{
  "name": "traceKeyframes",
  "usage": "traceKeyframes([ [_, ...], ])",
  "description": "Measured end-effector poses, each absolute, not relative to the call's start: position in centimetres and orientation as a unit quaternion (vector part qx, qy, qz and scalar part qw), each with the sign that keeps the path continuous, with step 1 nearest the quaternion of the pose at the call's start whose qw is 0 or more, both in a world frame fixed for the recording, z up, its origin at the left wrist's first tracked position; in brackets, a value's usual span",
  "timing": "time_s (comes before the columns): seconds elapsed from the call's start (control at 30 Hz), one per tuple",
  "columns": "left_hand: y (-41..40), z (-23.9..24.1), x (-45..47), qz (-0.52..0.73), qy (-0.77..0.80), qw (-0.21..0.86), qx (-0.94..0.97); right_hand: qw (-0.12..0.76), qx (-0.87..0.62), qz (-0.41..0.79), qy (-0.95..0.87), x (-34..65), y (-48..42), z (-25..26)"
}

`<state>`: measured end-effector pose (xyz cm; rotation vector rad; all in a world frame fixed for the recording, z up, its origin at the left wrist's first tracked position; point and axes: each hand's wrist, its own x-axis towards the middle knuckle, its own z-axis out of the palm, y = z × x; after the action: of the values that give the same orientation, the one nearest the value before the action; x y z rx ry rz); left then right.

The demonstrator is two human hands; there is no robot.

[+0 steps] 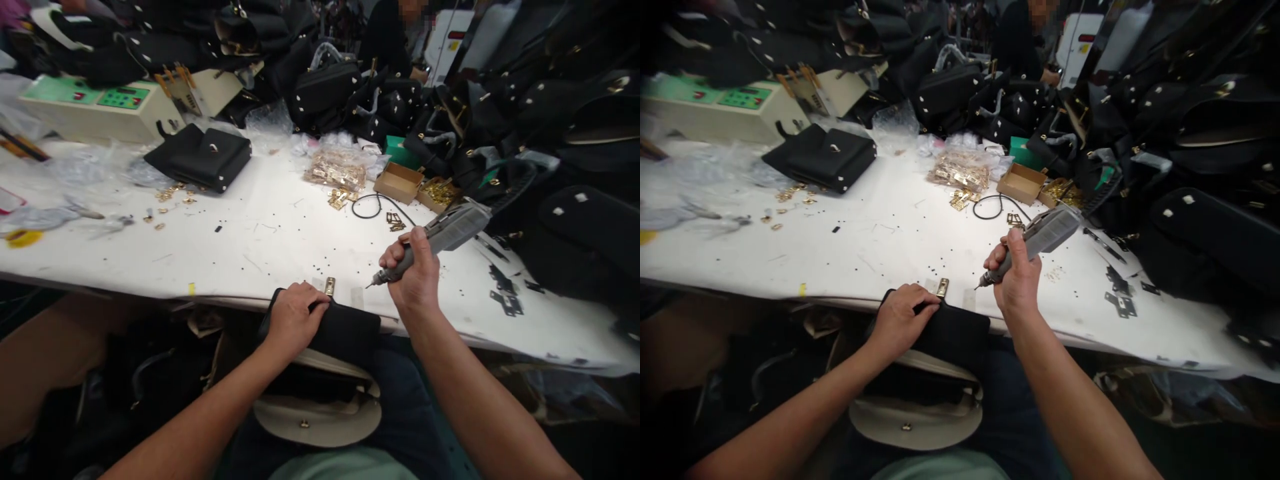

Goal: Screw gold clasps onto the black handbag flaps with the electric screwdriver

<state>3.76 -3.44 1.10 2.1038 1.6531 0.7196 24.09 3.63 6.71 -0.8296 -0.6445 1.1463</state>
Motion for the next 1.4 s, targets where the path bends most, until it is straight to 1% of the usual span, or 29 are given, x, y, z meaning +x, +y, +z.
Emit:
traceKeyframes([
  [0.2, -3.4, 2.2, 3.7, 0.263, 0.608, 0.26, 0.703, 0.667, -0.375, 0.573, -0.294, 19.1, 2.5, 6.5],
  [0.33, -3.5, 1.8, 3.3, 0.276, 0.61, 0.282, 0.687, 0.655, -0.372, 0.588, -0.295, 17.6, 1.9, 6.2],
  [0.63, -3.4, 1.4, 3.1, 0.296, 0.586, 0.281, 0.7, 0.646, -0.385, 0.586, -0.301, 16.5, 1.7, 5.7],
  [1.4, -3.3, 1.1, 3.0, 0.289, 0.584, 0.284, 0.704, 0.652, -0.383, 0.575, -0.312, 16.7, 1.7, 5.5],
])
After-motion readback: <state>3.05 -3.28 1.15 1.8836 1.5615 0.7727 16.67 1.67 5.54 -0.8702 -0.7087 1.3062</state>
